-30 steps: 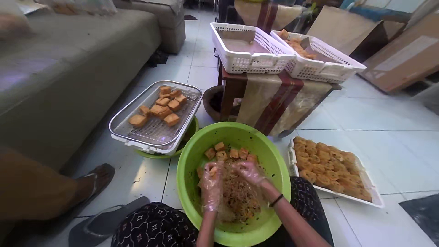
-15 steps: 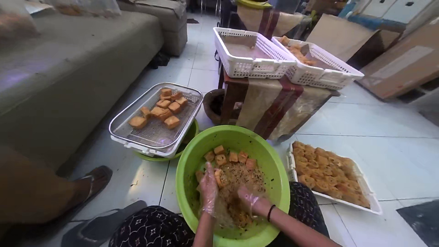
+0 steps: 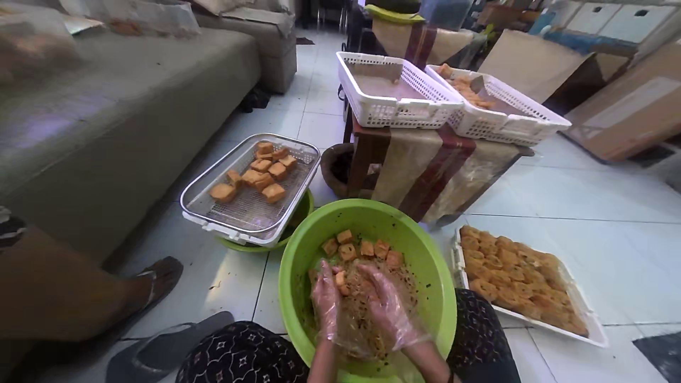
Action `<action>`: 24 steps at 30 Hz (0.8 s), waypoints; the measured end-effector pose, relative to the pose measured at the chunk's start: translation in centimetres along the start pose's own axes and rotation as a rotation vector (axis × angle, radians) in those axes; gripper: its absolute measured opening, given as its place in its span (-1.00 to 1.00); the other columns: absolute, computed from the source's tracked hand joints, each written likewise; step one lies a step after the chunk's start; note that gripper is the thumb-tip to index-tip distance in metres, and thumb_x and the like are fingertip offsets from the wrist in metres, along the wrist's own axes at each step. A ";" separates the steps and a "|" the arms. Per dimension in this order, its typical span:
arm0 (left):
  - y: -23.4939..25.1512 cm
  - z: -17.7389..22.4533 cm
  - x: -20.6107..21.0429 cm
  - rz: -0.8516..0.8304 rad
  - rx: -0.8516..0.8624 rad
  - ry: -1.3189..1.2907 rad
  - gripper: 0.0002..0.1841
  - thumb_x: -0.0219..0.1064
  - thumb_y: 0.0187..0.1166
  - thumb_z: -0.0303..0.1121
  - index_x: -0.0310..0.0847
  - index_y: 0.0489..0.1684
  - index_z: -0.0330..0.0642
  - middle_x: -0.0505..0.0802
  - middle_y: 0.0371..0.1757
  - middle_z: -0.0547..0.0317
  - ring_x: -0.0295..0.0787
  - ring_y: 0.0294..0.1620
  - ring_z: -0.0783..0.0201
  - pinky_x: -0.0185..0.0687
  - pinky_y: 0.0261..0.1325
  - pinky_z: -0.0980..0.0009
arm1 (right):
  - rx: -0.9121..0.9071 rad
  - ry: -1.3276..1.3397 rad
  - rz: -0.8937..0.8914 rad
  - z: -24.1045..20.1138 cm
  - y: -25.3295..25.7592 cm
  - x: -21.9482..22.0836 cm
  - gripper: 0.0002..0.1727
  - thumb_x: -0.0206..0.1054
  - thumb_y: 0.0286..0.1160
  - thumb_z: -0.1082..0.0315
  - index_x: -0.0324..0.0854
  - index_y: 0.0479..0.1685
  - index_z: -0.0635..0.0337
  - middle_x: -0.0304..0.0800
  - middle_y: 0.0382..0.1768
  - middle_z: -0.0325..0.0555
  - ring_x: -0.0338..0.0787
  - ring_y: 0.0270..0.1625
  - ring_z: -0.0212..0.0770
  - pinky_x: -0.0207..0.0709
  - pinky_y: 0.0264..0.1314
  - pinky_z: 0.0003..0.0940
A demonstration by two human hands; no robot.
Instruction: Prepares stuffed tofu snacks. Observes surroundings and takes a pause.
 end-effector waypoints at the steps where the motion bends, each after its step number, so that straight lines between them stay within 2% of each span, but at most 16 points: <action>1: -0.1 0.0 0.1 -0.011 0.001 -0.028 -0.41 -0.15 0.90 -0.06 0.75 -0.08 -0.35 0.84 -0.22 0.00 0.77 -0.20 0.21 0.70 -0.01 0.20 | -0.031 0.024 0.070 0.2 -0.4 0.6 -0.45 0.08 0.63 0.47 0.50 0.63 0.17 0.68 0.51 0.01 0.66 0.55 -0.09 0.43 0.68 -0.08; 2: -0.3 -0.1 0.2 -0.017 0.002 -0.054 -0.41 -0.15 0.90 -0.06 0.76 -0.09 -0.33 0.86 -0.24 0.03 0.79 -0.21 0.23 0.73 -0.03 0.22 | -0.046 0.040 0.138 0.2 -0.7 0.9 -0.49 0.10 0.64 0.49 0.58 0.57 0.16 0.74 0.45 -0.03 0.71 0.50 -0.12 0.48 0.65 -0.11; 5: -1.0 -0.1 0.7 -0.052 -0.018 -0.160 -0.45 -0.10 0.89 -0.09 0.76 -0.12 -0.34 0.86 -0.27 0.07 0.80 -0.24 0.29 0.74 -0.06 0.29 | -0.086 0.022 0.368 0.4 -1.1 0.4 -0.70 0.35 0.48 0.47 0.90 0.10 0.08 0.95 0.06 -0.09 0.90 0.18 -0.16 0.70 0.37 -0.13; 7: -1.6 0.1 0.8 -0.045 -0.038 -0.200 -0.48 -0.07 0.89 -0.11 0.75 -0.12 -0.36 0.85 -0.30 0.04 0.80 -0.25 0.27 0.76 -0.06 0.28 | -0.058 -0.067 0.425 0.4 -0.9 -0.4 -0.80 0.47 0.37 0.34 0.95 -0.10 0.01 0.94 -0.08 -0.12 0.85 0.12 -0.08 0.66 0.32 -0.05; 8: -1.9 0.4 0.9 -0.034 -0.024 -0.186 -0.48 -0.08 0.89 -0.12 0.74 -0.11 -0.36 0.85 -0.29 0.05 0.81 -0.24 0.28 0.76 -0.05 0.29 | -0.062 -0.126 0.431 0.0 -0.9 -0.7 -0.81 0.47 0.35 0.32 0.95 -0.13 -0.01 0.94 -0.10 -0.11 0.84 0.13 -0.01 0.63 0.34 0.02; 10: -1.9 0.8 0.7 -0.018 0.059 -0.151 -0.44 -0.16 0.91 -0.14 0.76 -0.11 -0.36 0.87 -0.22 0.06 0.82 -0.17 0.29 0.74 0.04 0.30 | -0.037 -0.216 0.338 -0.6 -1.1 -0.3 -0.74 0.37 0.45 0.32 0.93 0.02 -0.01 0.94 -0.02 -0.05 0.83 0.20 0.08 0.59 0.40 0.09; 12: -1.8 1.4 0.8 -0.030 0.183 -0.179 -0.34 -0.30 0.91 -0.12 0.78 -0.14 -0.38 0.92 -0.14 0.03 0.86 -0.05 0.24 0.75 0.16 0.26 | 0.093 -0.148 0.128 -0.2 -1.3 0.8 -0.63 0.22 0.66 0.20 0.80 0.30 0.03 0.86 0.22 -0.01 0.75 0.38 0.00 0.48 0.57 -0.01; 13: -1.9 1.9 0.9 -0.061 0.266 -0.206 -0.31 -0.36 0.90 -0.14 0.76 -0.13 -0.42 0.92 -0.09 -0.02 0.86 0.04 0.19 0.72 0.28 0.22 | 0.149 -0.051 0.052 -0.3 -1.5 1.1 -0.59 0.23 0.71 0.15 0.75 0.36 0.11 0.83 0.28 0.01 0.73 0.42 -0.07 0.45 0.62 -0.10; 14: -2.2 2.6 1.0 -0.094 0.364 -0.230 -0.31 -0.37 0.90 -0.17 0.73 -0.11 -0.48 0.92 -0.07 -0.07 0.86 0.10 0.14 0.70 0.35 0.18 | 0.184 0.045 0.020 -0.4 -1.6 1.2 -0.58 0.30 0.68 0.14 0.73 0.33 0.21 0.83 0.25 0.05 0.76 0.37 -0.13 0.50 0.57 -0.19; 16: -3.4 3.9 1.3 -0.172 0.571 -0.209 -0.38 -0.32 0.89 -0.19 0.66 -0.02 -0.53 0.91 -0.04 -0.08 0.86 0.13 0.12 0.71 0.38 0.17 | 0.211 0.185 0.030 -0.1 -1.5 1.3 -0.62 0.44 0.51 0.27 0.74 0.16 0.39 0.87 0.04 0.11 0.83 0.12 -0.18 0.63 0.33 -0.27; 18: -4.5 4.8 1.5 -0.217 0.715 -0.138 -0.44 -0.21 0.87 -0.21 0.74 0.03 -0.44 0.89 0.08 -0.04 0.79 0.26 0.15 0.60 0.50 0.17 | 0.242 0.280 0.065 1.1 -1.3 1.3 -0.67 0.49 0.41 0.36 0.76 0.07 0.42 0.88 -0.08 0.07 0.83 -0.01 -0.24 0.67 0.19 -0.30; 19: -4.7 5.1 1.6 -0.225 0.734 -0.098 -0.44 -0.19 0.87 -0.18 0.74 0.13 -0.40 0.86 0.18 -0.05 0.74 0.34 0.16 0.53 0.55 0.17 | 0.250 0.342 0.094 1.5 -1.3 1.2 -0.69 0.51 0.41 0.37 0.76 0.04 0.42 0.87 -0.11 0.04 0.82 -0.05 -0.28 0.67 0.15 -0.33; 20: -4.5 5.1 1.8 -0.243 0.700 -0.079 -0.43 -0.19 0.88 -0.15 0.65 0.29 -0.43 0.81 0.29 -0.10 0.69 0.42 0.14 0.50 0.60 0.16 | 0.257 0.406 0.130 1.9 -1.3 1.0 -0.70 0.54 0.39 0.37 0.76 0.02 0.38 0.87 -0.13 -0.03 0.82 -0.07 -0.36 0.69 0.12 -0.40; 22: -3.5 4.4 2.2 -0.270 0.528 -0.032 -0.42 -0.16 0.83 -0.16 0.40 0.57 -0.47 0.71 0.45 -0.16 0.62 0.50 0.11 0.47 0.62 0.16 | 0.253 0.439 0.177 2.3 -1.2 0.6 -0.60 0.59 0.33 0.36 0.74 0.13 0.38 0.88 -0.03 -0.01 0.83 0.01 -0.35 0.69 0.18 -0.41; 23: -2.7 3.8 2.2 -0.268 0.415 0.033 -0.45 -0.09 0.81 -0.19 0.39 0.60 -0.42 0.71 0.45 -0.13 0.64 0.48 0.12 0.50 0.59 0.16 | 0.229 0.387 0.184 2.2 -1.1 0.2 -0.55 0.60 0.32 0.32 0.73 0.18 0.36 0.87 0.02 0.02 0.83 0.07 -0.31 0.68 0.23 -0.39; 24: -1.9 3.0 1.9 -0.254 0.295 0.129 -0.48 -0.05 0.83 -0.13 0.51 0.50 -0.35 0.79 0.34 -0.08 0.73 0.37 0.15 0.58 0.50 0.14 | 0.186 0.314 0.169 1.9 -0.9 -0.2 -0.53 0.56 0.38 0.26 0.72 0.23 0.36 0.85 0.10 0.07 0.81 0.16 -0.25 0.64 0.33 -0.34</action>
Point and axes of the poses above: each hand's wrist, its own y-axis towards the middle knuckle, its own x-axis out of the palm, z = x × y, the point moved 9 cm from there along y, towards the middle knuckle
